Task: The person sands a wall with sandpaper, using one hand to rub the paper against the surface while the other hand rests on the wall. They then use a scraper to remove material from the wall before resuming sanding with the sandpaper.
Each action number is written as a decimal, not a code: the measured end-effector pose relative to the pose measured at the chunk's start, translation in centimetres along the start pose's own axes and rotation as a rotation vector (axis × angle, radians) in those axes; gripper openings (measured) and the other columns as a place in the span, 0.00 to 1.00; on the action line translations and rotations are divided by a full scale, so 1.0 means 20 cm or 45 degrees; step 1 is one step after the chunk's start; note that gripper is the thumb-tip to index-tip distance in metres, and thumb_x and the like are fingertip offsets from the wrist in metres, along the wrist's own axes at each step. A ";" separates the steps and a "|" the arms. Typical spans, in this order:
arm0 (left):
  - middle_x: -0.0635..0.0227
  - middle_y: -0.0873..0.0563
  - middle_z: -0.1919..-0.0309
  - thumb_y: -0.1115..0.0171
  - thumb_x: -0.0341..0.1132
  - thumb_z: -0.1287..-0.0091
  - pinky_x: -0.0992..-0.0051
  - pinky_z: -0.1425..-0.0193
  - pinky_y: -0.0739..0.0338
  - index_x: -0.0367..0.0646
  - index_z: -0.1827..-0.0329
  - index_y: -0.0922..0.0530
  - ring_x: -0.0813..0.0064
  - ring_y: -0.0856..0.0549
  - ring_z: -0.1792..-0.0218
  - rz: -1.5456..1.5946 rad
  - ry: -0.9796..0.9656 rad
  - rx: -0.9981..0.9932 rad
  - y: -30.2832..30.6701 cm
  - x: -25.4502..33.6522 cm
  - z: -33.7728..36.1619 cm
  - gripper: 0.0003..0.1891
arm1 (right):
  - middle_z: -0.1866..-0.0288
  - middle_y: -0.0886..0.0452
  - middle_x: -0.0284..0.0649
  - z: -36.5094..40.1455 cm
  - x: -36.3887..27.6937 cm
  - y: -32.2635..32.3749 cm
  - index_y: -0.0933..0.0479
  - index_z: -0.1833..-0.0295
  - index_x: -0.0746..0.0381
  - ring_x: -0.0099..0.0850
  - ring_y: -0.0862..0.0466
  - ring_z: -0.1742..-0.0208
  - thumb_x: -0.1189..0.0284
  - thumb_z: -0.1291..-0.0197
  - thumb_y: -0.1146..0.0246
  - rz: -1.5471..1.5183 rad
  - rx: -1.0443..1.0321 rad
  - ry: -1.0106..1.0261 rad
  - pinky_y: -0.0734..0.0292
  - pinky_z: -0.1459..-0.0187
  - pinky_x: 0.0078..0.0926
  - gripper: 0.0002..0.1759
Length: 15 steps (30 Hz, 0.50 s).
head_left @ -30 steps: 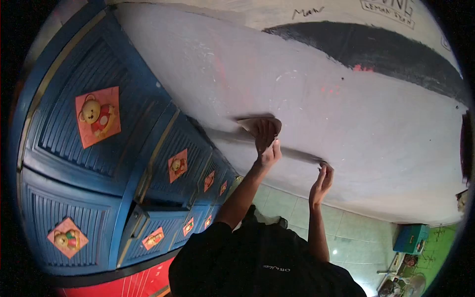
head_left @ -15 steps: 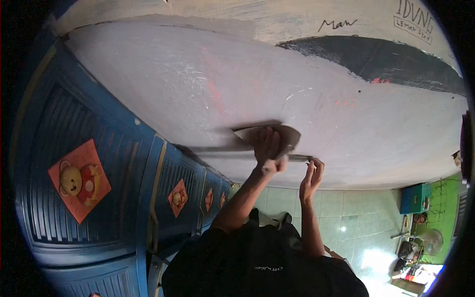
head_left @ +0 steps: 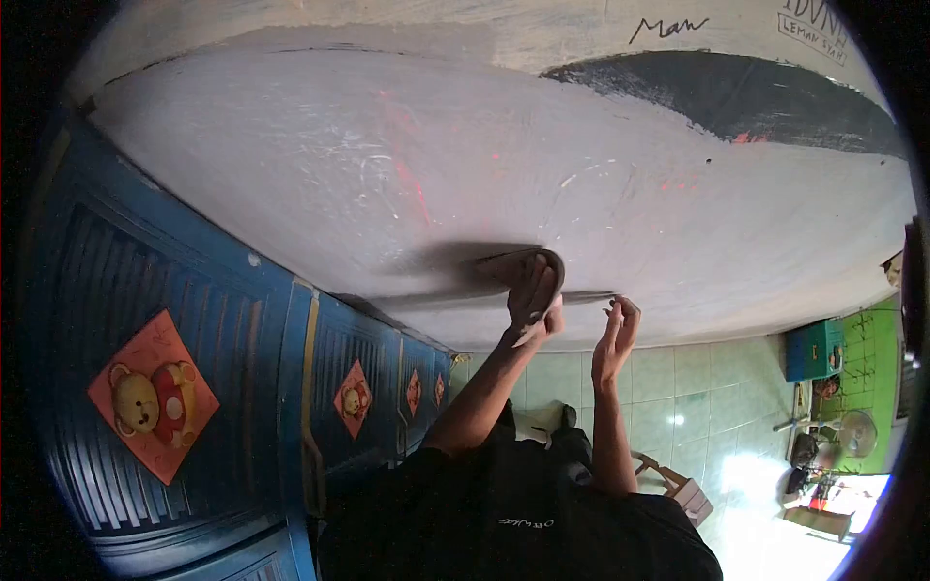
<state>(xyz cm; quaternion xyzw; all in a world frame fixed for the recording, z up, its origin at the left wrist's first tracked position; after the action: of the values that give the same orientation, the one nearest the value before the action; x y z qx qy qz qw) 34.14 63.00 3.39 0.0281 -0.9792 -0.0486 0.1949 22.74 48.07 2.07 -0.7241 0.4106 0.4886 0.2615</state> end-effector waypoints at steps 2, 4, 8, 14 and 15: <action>0.42 0.24 0.38 0.47 0.32 0.30 0.49 0.35 0.27 0.33 0.34 0.29 0.41 0.21 0.40 -0.029 -0.061 -0.138 -0.03 -0.04 0.11 0.22 | 0.45 0.25 0.41 0.01 0.00 0.02 0.28 0.43 0.68 0.30 0.25 0.46 0.70 0.24 0.51 0.005 0.021 0.005 0.27 0.42 0.33 0.14; 0.43 0.25 0.36 0.40 0.26 0.42 0.50 0.33 0.28 0.33 0.34 0.29 0.43 0.22 0.39 0.389 0.277 -0.284 -0.14 -0.26 0.52 0.29 | 0.45 0.25 0.42 0.01 0.02 0.05 0.28 0.43 0.68 0.30 0.25 0.45 0.70 0.24 0.51 -0.010 0.015 0.022 0.26 0.43 0.33 0.14; 0.44 0.25 0.35 0.38 0.20 0.50 0.50 0.34 0.27 0.31 0.34 0.30 0.45 0.24 0.35 0.016 0.014 -0.478 -0.11 -0.18 0.64 0.34 | 0.43 0.27 0.44 -0.04 0.01 0.12 0.28 0.44 0.68 0.32 0.25 0.45 0.72 0.25 0.50 -0.002 0.018 0.013 0.26 0.45 0.34 0.13; 0.44 0.26 0.34 0.49 0.44 0.25 0.51 0.31 0.31 0.30 0.34 0.28 0.47 0.26 0.32 0.526 0.161 -0.063 -0.22 0.04 -0.03 0.26 | 0.45 0.24 0.43 -0.14 0.00 0.26 0.28 0.43 0.68 0.33 0.24 0.44 0.66 0.24 0.51 -0.063 0.073 -0.009 0.26 0.42 0.35 0.17; 0.44 0.26 0.34 0.49 0.44 0.25 0.51 0.31 0.31 0.30 0.34 0.28 0.47 0.26 0.32 0.517 0.159 -0.065 -0.20 0.04 0.02 0.26 | 0.45 0.25 0.43 -0.15 -0.01 0.27 0.28 0.43 0.68 0.32 0.24 0.44 0.67 0.24 0.51 -0.054 0.063 -0.003 0.26 0.42 0.35 0.16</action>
<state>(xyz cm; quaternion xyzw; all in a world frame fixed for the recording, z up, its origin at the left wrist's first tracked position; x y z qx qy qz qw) 33.34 58.94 2.91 -0.1717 -0.9492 -0.0311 0.2617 19.70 42.92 3.50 -0.7254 0.4069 0.4734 0.2901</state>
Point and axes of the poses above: each hand's wrist, its own z-axis away from the middle knuckle, its own y-axis out of the back of the hand, x = y × z, the point moved 8 cm from there along -z, towards the middle knuckle
